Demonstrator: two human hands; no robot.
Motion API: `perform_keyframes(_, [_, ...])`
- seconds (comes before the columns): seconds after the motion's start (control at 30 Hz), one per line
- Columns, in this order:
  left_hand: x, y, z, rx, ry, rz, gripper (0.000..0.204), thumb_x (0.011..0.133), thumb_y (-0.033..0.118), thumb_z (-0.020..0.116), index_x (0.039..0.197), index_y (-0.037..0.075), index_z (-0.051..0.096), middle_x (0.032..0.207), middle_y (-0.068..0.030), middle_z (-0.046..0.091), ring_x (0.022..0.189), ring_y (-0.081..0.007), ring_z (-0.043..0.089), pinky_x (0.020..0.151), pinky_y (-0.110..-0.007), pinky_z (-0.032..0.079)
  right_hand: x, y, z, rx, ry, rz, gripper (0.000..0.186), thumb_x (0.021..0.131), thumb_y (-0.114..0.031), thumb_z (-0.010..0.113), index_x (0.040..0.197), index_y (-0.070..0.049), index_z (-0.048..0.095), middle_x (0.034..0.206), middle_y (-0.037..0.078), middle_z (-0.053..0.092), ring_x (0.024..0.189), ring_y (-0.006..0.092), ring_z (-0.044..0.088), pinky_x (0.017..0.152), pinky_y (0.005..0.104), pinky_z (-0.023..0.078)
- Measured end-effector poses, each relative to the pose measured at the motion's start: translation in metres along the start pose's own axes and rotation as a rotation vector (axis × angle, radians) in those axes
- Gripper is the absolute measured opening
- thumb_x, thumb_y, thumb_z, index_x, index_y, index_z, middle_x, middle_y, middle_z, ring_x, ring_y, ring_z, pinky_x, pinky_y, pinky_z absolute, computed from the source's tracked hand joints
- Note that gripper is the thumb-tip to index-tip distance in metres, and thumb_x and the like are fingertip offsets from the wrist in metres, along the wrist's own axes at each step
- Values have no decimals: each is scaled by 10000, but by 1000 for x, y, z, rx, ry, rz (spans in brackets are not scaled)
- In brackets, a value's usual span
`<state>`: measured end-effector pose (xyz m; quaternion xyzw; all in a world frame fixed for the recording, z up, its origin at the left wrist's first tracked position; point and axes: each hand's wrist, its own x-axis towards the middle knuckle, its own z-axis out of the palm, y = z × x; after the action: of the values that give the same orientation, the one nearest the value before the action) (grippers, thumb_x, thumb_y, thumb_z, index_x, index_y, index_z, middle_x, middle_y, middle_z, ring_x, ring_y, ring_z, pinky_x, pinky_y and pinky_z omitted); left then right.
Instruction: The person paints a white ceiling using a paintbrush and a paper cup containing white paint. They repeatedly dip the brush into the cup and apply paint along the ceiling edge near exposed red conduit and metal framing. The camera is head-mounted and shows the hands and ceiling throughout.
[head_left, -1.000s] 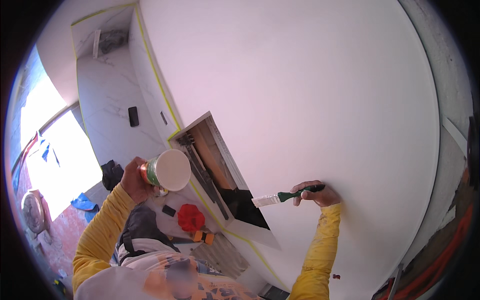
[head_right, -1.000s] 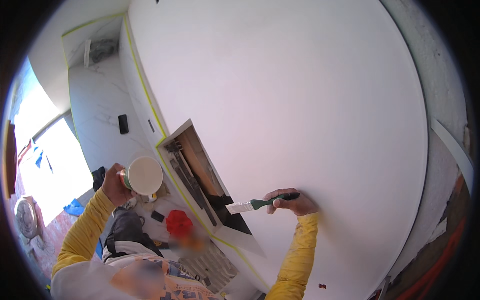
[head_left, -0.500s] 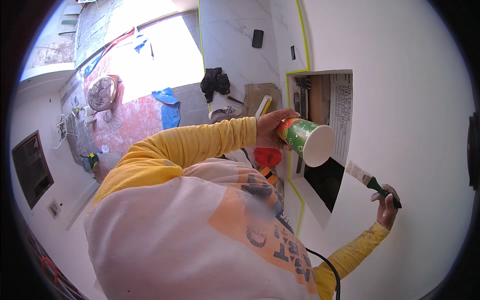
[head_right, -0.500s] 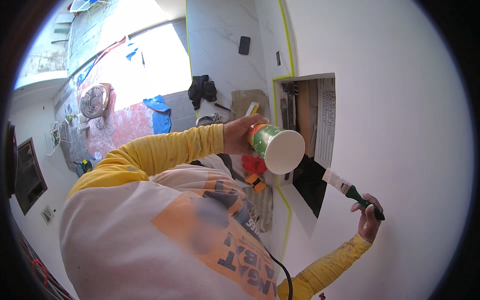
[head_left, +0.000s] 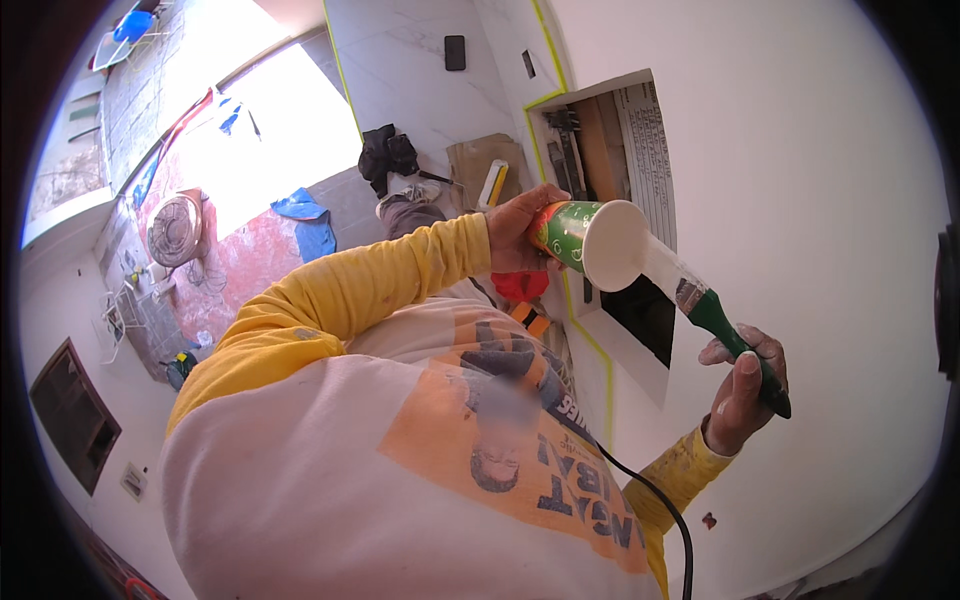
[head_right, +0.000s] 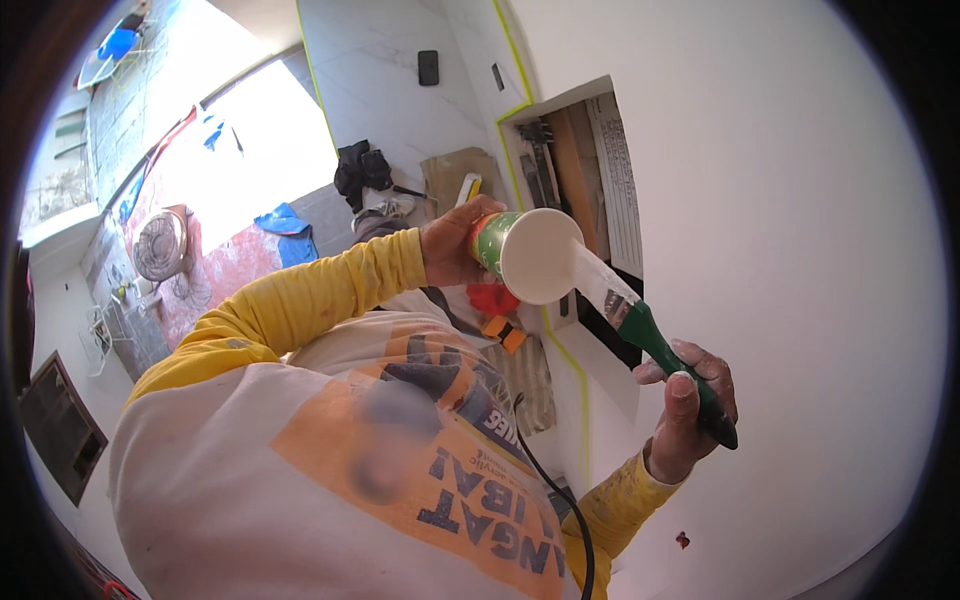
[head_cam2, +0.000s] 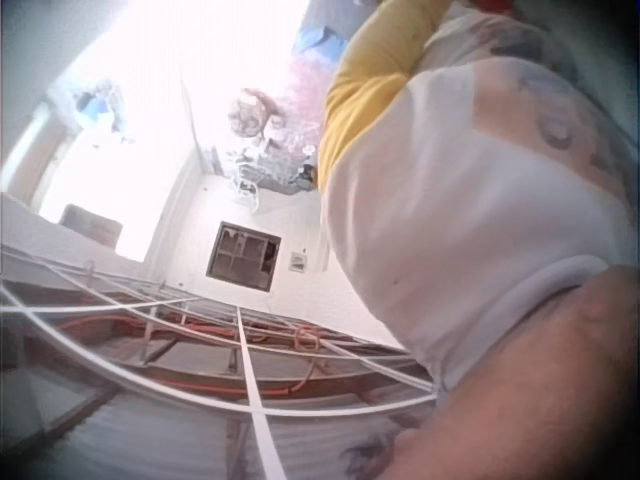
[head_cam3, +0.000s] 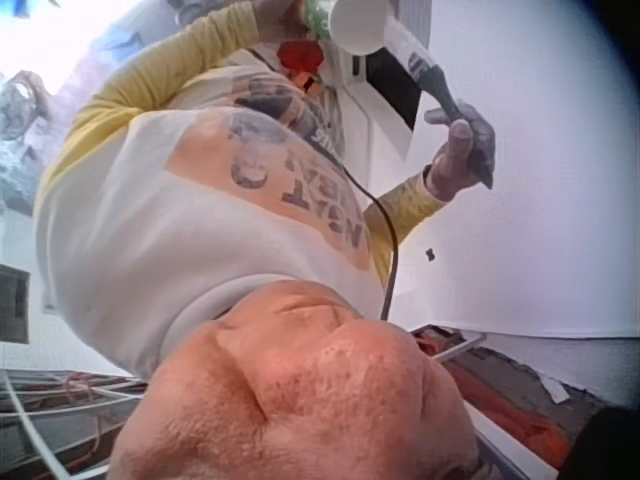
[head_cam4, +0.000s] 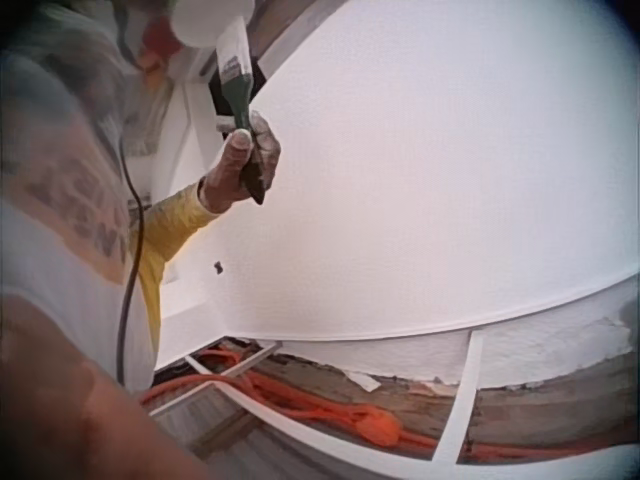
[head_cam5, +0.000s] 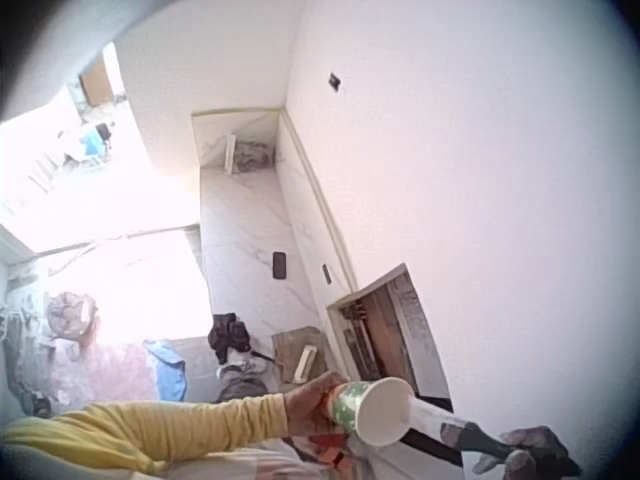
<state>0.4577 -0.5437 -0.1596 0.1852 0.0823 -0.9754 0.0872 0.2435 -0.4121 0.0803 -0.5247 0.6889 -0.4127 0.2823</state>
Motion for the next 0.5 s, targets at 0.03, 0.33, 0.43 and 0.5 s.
perform_keyframes(0.03, [0, 2, 4, 20, -5, -18, 344, 923, 416, 615, 1056, 99, 612, 918, -73, 695, 795, -193, 702, 627, -325, 594, 1, -11, 5, -33, -17, -6, 434, 938, -348, 704, 1057, 65, 643, 781, 143, 707, 639, 196, 654, 650, 332, 531])
perform_keyframes(0.33, [16, 16, 23, 149, -126, -156, 334, 928, 427, 599, 1066, 124, 614, 917, -49, 687, 807, -170, 687, 626, -326, 597, 37, -43, 86, -328, -241, -31, 188, 889, -102, 763, 970, 54, 695, 897, 174, 734, 717, 205, 720, 651, 305, 574])
perform_keyframes(0.43, [18, 19, 24, 160, -180, -173, 323, 936, 427, 590, 1062, 132, 617, 916, -48, 689, 802, -170, 687, 616, -323, 594, 35, -59, 82, -310, -191, -18, 213, 887, -113, 766, 1000, 57, 706, 912, 168, 739, 737, 188, 719, 648, 298, 576])
perform_keyframes(0.5, [19, 22, 26, 143, -157, -168, 342, 948, 443, 581, 1083, 131, 625, 914, -64, 694, 783, -204, 700, 602, -321, 623, 26, -73, 69, -170, -97, -1, 235, 880, -124, 774, 1011, 59, 709, 914, 160, 741, 739, 187, 717, 640, 300, 576])
